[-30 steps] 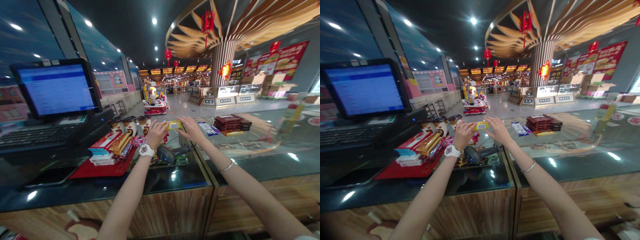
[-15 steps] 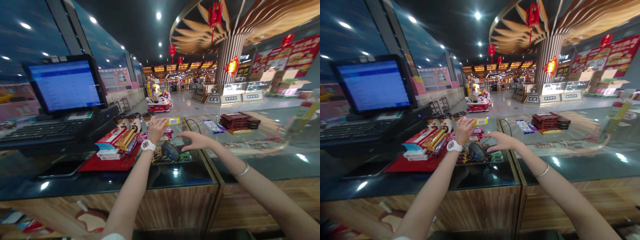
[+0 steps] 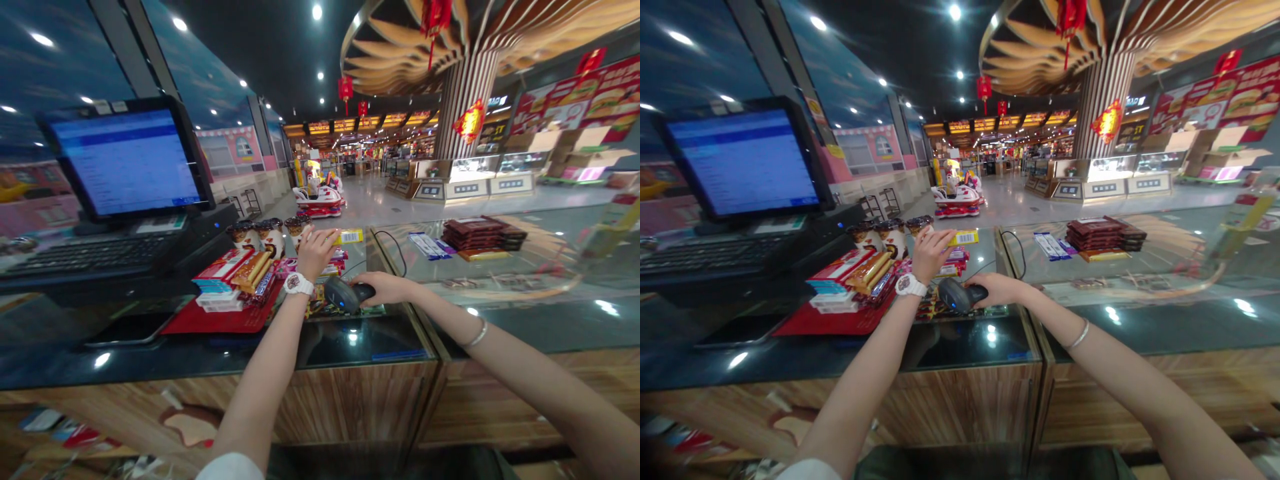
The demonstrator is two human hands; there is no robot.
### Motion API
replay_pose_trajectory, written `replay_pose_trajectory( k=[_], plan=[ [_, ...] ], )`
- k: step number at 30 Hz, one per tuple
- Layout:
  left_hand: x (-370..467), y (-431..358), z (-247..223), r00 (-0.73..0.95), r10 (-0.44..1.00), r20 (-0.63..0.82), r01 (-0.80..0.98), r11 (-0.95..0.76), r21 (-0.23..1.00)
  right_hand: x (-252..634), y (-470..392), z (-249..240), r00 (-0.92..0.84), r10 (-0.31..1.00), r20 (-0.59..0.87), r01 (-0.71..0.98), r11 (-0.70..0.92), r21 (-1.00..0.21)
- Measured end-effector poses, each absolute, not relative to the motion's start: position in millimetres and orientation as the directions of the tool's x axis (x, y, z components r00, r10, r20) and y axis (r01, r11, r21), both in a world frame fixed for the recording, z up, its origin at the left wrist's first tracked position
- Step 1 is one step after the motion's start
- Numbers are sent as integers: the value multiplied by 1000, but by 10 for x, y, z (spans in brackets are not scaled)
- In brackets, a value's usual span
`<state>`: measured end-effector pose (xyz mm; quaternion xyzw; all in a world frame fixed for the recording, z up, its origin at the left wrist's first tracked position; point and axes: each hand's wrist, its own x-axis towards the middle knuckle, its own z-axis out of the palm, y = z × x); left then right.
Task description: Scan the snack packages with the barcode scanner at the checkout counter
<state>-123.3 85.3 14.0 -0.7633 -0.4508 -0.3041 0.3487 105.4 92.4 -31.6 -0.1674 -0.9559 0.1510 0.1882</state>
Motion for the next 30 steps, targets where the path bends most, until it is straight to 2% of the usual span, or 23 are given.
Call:
replay_pose_trajectory(
  k=[5, 10, 16, 21, 30],
  plan=[
    [-1256, 863, 140, 385, 479, 789, 910, -338, -239, 1033, 902, -311, -864, 361, 352, 255, 915, -313],
    [-1295, 887, 140, 385, 472, 793, 910, -337, -240, 1076, 890, -272, -833, 407, 374, 339, 911, -236],
    [-1319, 909, 134, 360, 466, 808, 919, -326, -221, 1188, 865, -119, -710, 456, 536, 439, 882, -169],
    [-1337, 910, 138, 343, 447, 826, 927, -304, -220, 1303, 900, 28, -578, 515, 633, 503, 836, -221],
    [-1376, 889, 145, 327, 414, 849, 935, -272, -228, 1651, 917, 225, -439, 568, 696, 578, 771, -265]
  ],
)
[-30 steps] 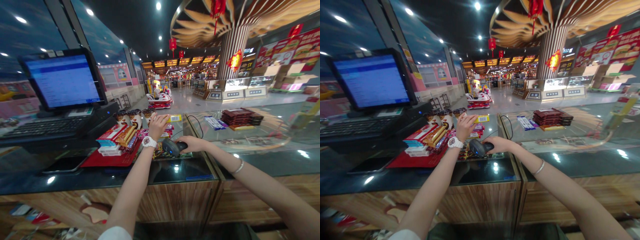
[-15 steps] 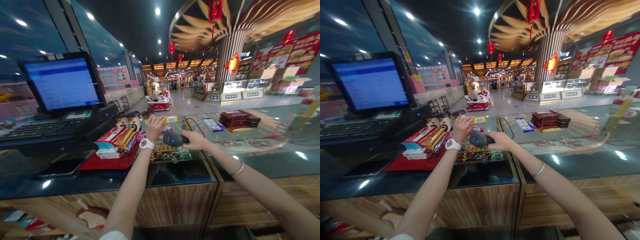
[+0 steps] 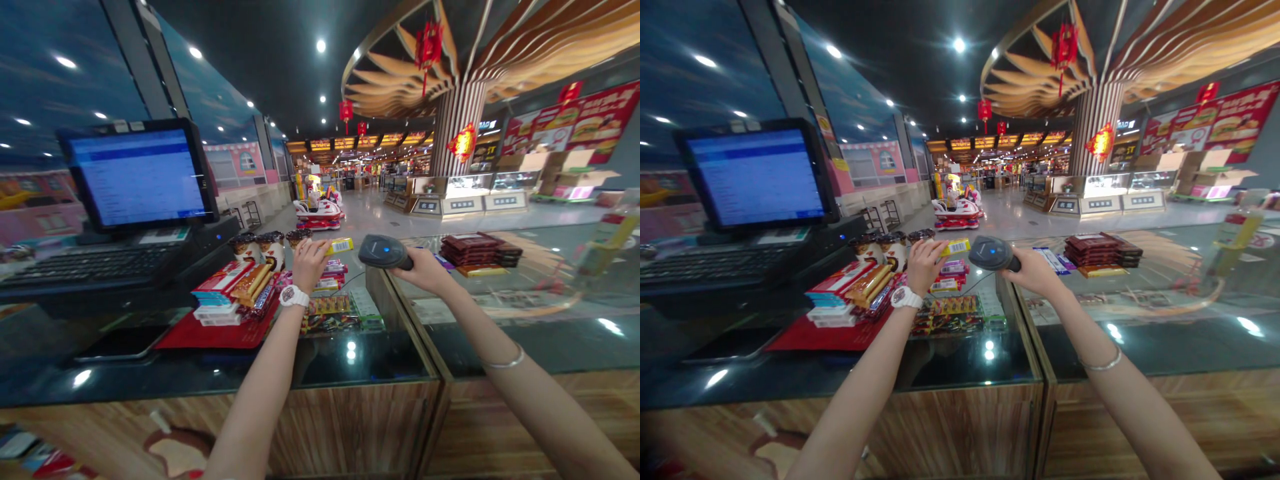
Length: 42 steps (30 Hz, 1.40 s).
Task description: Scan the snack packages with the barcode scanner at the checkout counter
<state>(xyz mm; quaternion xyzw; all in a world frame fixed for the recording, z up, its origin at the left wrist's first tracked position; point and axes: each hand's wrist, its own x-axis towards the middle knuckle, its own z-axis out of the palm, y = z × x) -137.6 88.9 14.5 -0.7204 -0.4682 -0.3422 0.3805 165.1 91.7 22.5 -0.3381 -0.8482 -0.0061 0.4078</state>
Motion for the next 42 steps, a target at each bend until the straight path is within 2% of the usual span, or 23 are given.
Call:
replay_pose_trajectory(
  k=[30, 42],
  plan=[
    [-1380, 898, 132, 313, 450, 836, 944, -243, -223, 1699, 897, 253, -454, 607, 652, 633, 735, -243],
    [-1373, 877, 138, 329, 395, 858, 936, -258, -240, 1698, 931, 220, -487, 624, 611, 631, 735, -248]
  ],
)
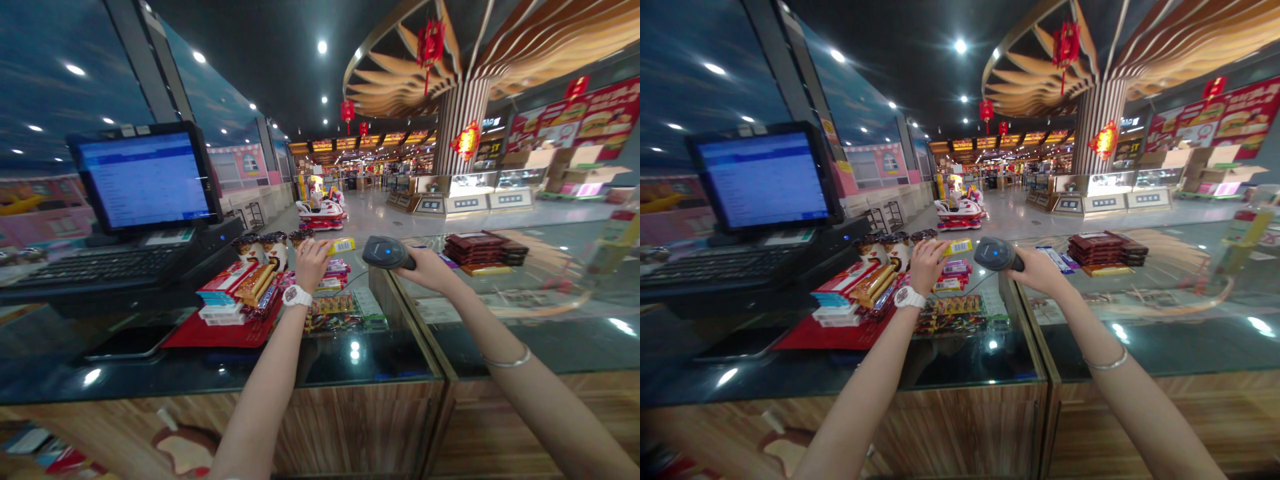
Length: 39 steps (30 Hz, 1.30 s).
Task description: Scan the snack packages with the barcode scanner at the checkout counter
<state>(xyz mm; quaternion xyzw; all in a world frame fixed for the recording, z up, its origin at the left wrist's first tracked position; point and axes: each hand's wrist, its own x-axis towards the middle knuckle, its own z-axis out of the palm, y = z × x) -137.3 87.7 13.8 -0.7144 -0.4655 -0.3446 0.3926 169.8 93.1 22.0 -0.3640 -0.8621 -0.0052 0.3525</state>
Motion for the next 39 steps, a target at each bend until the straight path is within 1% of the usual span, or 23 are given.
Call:
replay_pose_trajectory(
  k=[4, 7, 10, 15, 19, 21, 27, 39],
  plan=[
    [-1365, 875, 149, 327, 401, 856, 937, -257, -238, 1662, 920, 172, -546, 642, 538, 621, 741, -255],
    [-1359, 873, 152, 325, 412, 851, 938, -252, -236, 1606, 899, 130, -604, 625, 494, 572, 772, -277],
    [-1348, 867, 157, 330, 423, 844, 937, -253, -240, 1544, 895, 85, -676, 571, 466, 497, 820, -283],
    [-1329, 867, 169, 332, 439, 835, 936, -264, -234, 1405, 893, -31, -806, 434, 402, 348, 897, -271],
    [-1322, 871, 175, 352, 441, 826, 928, -282, -245, 1268, 840, -139, -872, 345, 347, 251, 925, -286],
    [-1317, 871, 174, 365, 446, 817, 922, -294, -252, 1219, 816, -179, -887, 320, 332, 221, 927, -303],
    [-1294, 865, 158, 388, 457, 800, 913, -311, -264, 1165, 821, -258, -901, 332, 280, 226, 909, -351],
    [-1245, 839, 183, 402, 456, 794, 904, -334, -266, 1112, 853, -353, -899, 329, 287, 214, 905, -368]
  ],
)
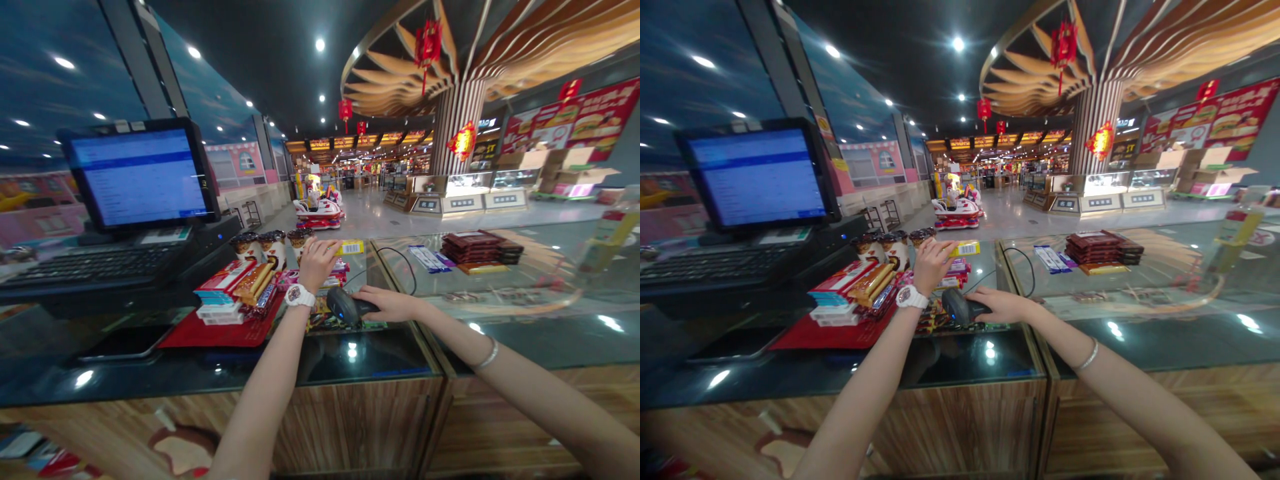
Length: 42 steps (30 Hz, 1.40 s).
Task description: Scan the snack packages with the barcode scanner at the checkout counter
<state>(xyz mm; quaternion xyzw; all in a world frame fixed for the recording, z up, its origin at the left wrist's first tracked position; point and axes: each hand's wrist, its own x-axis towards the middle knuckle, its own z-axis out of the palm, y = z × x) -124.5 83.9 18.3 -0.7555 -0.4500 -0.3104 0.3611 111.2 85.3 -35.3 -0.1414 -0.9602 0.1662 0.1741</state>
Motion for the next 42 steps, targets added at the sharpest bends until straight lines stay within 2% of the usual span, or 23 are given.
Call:
replay_pose_trajectory(
  k=[4, 8, 10, 14, 17, 22, 26, 29, 36, 42],
  plan=[
    [-1233, 833, 185, 411, 459, 788, 900, -339, -273, 1090, 840, -342, -894, 332, 302, 196, 894, -402],
    [-1221, 831, 191, 433, 445, 784, 889, -353, -291, 1094, 859, -285, -819, 376, 434, 175, 883, -435],
    [-1208, 826, 197, 441, 434, 786, 884, -362, -296, 1130, 924, -253, -694, 473, 542, 236, 861, -450],
    [-1148, 796, 207, 460, 421, 782, 869, -392, -300, 1262, 1159, -236, -269, 651, 710, 306, 757, -578],
    [-1066, 755, 212, 484, 419, 768, 853, -423, -307, 1373, 1337, -262, -211, 747, 631, 238, 665, -708],
    [-887, 673, 215, 540, 419, 730, 815, -477, -330, 1471, 1457, -278, -337, 792, 509, 129, 574, -808],
    [-784, 642, 182, 597, 351, 721, 769, -508, -389, 1494, 1459, -235, -447, 720, 531, 18, 601, -799],
    [-756, 651, 142, 611, 320, 724, 752, -520, -405, 1533, 1461, -204, -479, 680, 555, 4, 635, -773],
    [-692, 644, 178, 667, 360, 652, 712, -566, -416, 1709, 1287, -119, -535, 692, 485, 304, 693, -653],
    [-281, 583, 289, 656, 375, 655, 719, -576, -389, 2030, 973, 9, -439, 640, 631, 395, 768, -503]
  ],
)
